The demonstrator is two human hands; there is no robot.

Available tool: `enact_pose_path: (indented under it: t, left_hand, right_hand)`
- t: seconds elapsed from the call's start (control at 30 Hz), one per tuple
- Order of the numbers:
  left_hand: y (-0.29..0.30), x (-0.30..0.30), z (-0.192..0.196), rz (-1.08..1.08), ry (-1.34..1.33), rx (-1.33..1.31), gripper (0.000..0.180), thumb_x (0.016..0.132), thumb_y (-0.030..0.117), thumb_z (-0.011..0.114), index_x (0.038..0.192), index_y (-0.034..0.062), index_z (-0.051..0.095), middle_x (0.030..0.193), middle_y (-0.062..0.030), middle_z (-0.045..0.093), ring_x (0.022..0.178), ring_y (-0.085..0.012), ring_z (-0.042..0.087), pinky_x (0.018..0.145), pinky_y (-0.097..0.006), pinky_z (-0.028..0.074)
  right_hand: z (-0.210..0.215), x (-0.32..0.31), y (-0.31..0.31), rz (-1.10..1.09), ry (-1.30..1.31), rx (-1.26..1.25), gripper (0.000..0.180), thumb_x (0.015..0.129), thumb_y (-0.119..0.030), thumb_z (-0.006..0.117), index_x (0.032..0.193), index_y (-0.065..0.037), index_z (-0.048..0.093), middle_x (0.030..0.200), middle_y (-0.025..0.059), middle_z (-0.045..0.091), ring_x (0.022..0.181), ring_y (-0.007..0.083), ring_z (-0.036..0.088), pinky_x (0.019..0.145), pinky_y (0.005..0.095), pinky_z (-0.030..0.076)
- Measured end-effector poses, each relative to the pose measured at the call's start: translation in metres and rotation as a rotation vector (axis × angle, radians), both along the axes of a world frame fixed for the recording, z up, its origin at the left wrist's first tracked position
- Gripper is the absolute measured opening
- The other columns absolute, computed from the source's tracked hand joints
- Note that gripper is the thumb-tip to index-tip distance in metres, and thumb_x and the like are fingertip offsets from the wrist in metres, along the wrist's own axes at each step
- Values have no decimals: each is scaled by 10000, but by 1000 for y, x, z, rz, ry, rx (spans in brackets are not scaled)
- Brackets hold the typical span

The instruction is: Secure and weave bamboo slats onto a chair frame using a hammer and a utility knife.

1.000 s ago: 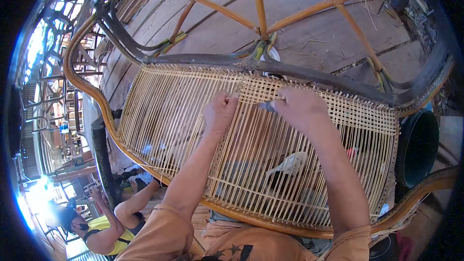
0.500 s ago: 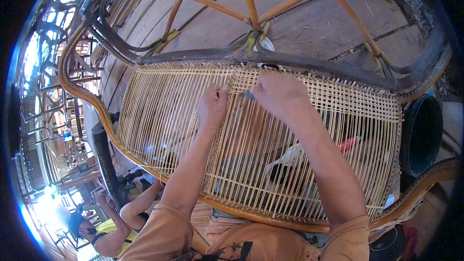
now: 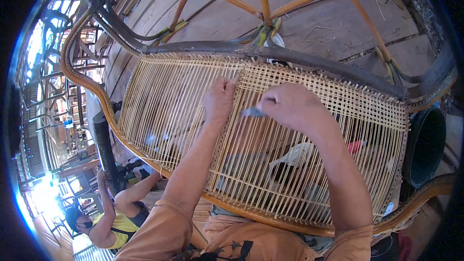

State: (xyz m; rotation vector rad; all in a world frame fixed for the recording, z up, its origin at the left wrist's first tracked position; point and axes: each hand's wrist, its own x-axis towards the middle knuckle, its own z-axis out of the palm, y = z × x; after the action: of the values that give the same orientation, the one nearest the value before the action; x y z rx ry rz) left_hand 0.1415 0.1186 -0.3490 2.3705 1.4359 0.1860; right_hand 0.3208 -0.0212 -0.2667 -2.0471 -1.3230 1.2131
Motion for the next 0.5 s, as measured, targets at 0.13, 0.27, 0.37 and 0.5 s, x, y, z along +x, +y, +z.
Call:
enact_pose_path:
  t: [0.13, 0.27, 0.37, 0.5]
  left_hand:
    - [-4, 6, 2, -5, 27, -24, 322, 884, 389, 549, 878, 71, 596, 812, -163, 640, 751, -372, 609, 662, -476, 459]
    - [-4, 5, 7, 2, 2, -38, 316, 886, 381, 545, 870, 68, 585, 809, -168, 632, 759, -371, 604, 665, -477, 456]
    - [-3, 4, 1, -34, -110, 15, 313, 891, 368, 535, 863, 59, 573, 803, -172, 621, 760, -373, 598, 675, -477, 453]
    - [-6, 4, 4, -24, -78, 5, 291, 899, 335, 527, 866, 49, 569, 813, -172, 612, 771, -371, 590, 686, -471, 449]
  right_hand:
    - [-4, 3, -3, -176, -82, 126, 271, 847, -305, 540, 895, -62, 651, 736, 127, 620, 659, 239, 598, 650, 376, 460]
    - [2, 18, -11, 12, 16, -20, 280, 847, -307, 554, 893, -45, 644, 694, 116, 600, 616, 225, 568, 622, 353, 446]
    - [9, 27, -14, -269, -142, 64, 276, 848, -305, 561, 846, -43, 645, 648, 96, 577, 589, 207, 542, 598, 337, 430]
    - [22, 37, -32, 160, 129, -106, 285, 838, -310, 513, 828, -64, 656, 705, 145, 611, 661, 304, 597, 638, 392, 457]
